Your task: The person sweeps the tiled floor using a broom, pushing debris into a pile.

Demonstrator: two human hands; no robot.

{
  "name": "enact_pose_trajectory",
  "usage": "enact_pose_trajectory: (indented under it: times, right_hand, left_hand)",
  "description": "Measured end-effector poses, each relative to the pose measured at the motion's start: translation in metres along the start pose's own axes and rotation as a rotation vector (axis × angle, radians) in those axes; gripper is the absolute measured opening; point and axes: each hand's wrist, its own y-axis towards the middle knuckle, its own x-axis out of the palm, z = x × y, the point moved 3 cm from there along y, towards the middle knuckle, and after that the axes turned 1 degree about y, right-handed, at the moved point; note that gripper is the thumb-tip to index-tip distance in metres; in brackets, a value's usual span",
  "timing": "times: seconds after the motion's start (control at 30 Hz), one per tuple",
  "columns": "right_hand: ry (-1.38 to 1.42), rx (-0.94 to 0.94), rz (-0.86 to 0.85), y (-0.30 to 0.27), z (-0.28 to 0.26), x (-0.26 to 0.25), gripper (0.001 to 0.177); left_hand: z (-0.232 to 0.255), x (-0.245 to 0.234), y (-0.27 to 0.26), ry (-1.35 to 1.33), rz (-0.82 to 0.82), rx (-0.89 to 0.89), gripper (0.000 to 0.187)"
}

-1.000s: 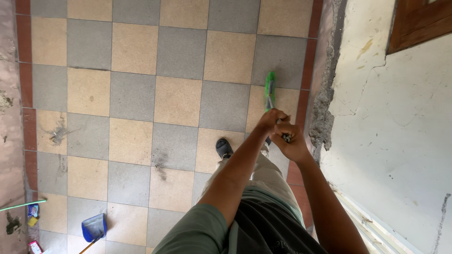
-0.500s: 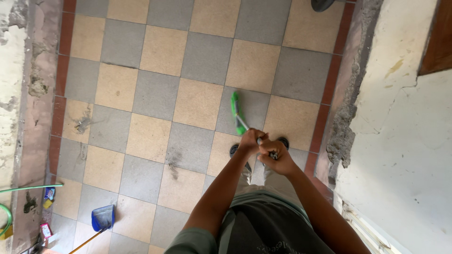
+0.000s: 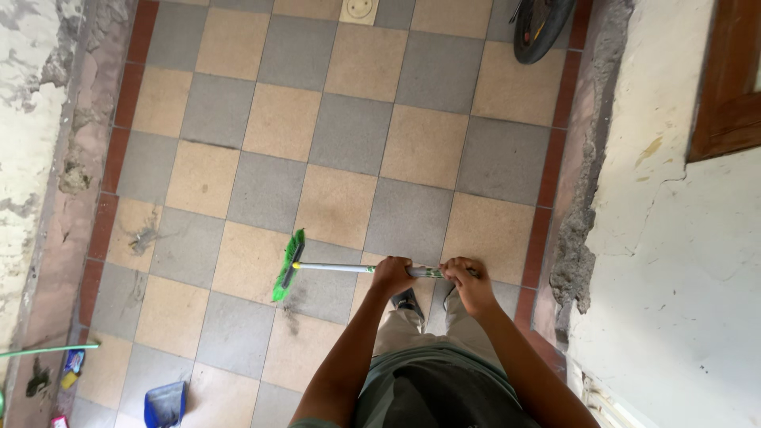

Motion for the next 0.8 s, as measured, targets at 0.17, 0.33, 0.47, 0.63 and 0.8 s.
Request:
enact_pose_trajectory:
  times: [0.17, 0.33, 0.47, 0.63, 0.8]
  right_hand:
    - [0.056, -0.236, 0.034, -0.014, -0.06, -0.018, 0.039]
    - [0.007, -0.385, 0.04, -0.038, -0.121, -0.052, 0.039]
    - [-0.117, -0.469, 0.161, -0.057, -0.172, -0.081, 0.043]
    - [-0.168, -0.558, 0.205, -0.083, -0.228, -0.116, 0.04]
    - [-0.248, -0.653, 0.261, -0.093, -0.271, -0.144, 0.039]
  left_hand:
    - [0.073, -0.011, 0.007, -0.098, 0.03, 0.108, 0.033]
    - [0.161, 0.003, 0.035, -0.168, 0.026, 0.437, 0.016]
    - [0.235, 0.012, 0.053, -0.235, 0.018, 0.536, 0.013]
    - [0.327, 0.017, 0.069, -0.187, -0.039, 0.632, 0.012]
    - [0.4, 0.022, 0.083, -0.149, 0.033, 0.759, 0.018]
